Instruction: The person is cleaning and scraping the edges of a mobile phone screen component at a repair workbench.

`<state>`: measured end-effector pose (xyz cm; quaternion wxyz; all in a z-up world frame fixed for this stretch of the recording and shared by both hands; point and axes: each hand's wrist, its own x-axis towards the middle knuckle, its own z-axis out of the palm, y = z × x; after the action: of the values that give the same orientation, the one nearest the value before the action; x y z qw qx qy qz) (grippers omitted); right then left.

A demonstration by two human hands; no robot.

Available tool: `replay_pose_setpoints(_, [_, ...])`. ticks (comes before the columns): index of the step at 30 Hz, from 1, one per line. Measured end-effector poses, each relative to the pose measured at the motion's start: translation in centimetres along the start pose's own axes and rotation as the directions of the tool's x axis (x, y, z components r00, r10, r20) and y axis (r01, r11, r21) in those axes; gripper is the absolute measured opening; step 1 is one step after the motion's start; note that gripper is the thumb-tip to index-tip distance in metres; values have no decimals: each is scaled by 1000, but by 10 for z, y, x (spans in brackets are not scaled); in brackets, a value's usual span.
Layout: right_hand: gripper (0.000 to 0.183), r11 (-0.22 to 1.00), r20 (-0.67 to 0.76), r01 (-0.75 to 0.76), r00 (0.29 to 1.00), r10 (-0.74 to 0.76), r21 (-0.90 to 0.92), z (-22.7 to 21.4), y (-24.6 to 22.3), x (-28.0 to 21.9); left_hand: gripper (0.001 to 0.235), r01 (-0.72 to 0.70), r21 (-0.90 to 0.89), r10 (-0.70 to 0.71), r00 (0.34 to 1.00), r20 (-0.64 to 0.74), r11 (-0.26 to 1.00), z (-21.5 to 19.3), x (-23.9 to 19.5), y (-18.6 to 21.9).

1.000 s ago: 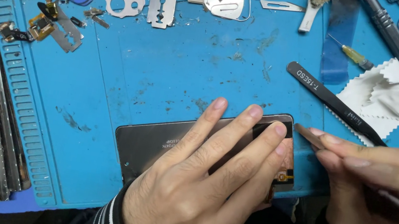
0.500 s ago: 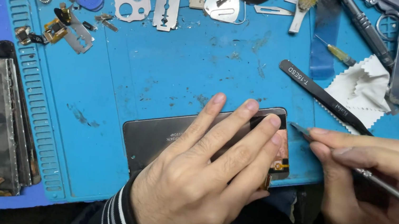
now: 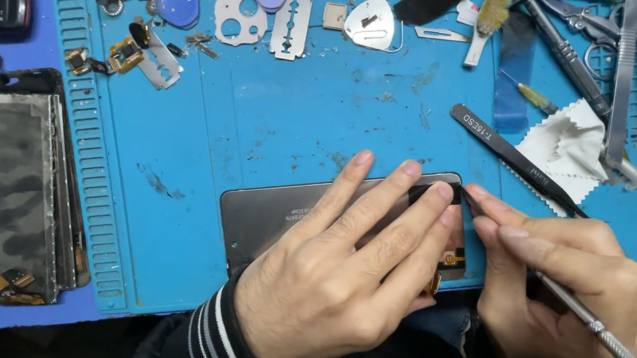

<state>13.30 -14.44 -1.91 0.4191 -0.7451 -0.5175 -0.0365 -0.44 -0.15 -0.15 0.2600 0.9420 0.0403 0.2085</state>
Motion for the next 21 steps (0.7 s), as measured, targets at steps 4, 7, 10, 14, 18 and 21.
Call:
replay_pose_setpoints(4, [34, 1000, -13, 27, 1000, -27, -12, 1, -2, 3, 39, -5, 4, 5, 1000, -10, 1000, -1, 0, -1])
replay_pose_setpoints(7, [33, 997, 43, 35, 999, -31, -74, 4, -8, 3, 35, -2, -5, 2, 1000, -12, 1000, -1, 0, -1])
replay_pose_setpoints(10, [34, 992, -13, -36, 999, 34, -118, 12, -23, 4, 30, -1, -5, 1, 998, -56, 1000, -2, 1, -1])
replay_pose_setpoints(14, [33, 985, -1, -17, 1000, 17, -170, 14, -25, 3, 28, -7, -1, 7, 999, -50, 1000, -4, 1, -2])
replay_pose_setpoints(18, [25, 977, 31, -59, 997, 67, -207, 12, -25, 6, 28, -5, 3, 5, 999, -54, 1000, -4, 1, -2])
replay_pose_setpoints(21, [30, 969, 33, -83, 995, 94, -232, 11, -20, 3, 28, -5, 11, 6, 999, -51, 1000, -4, 1, -3])
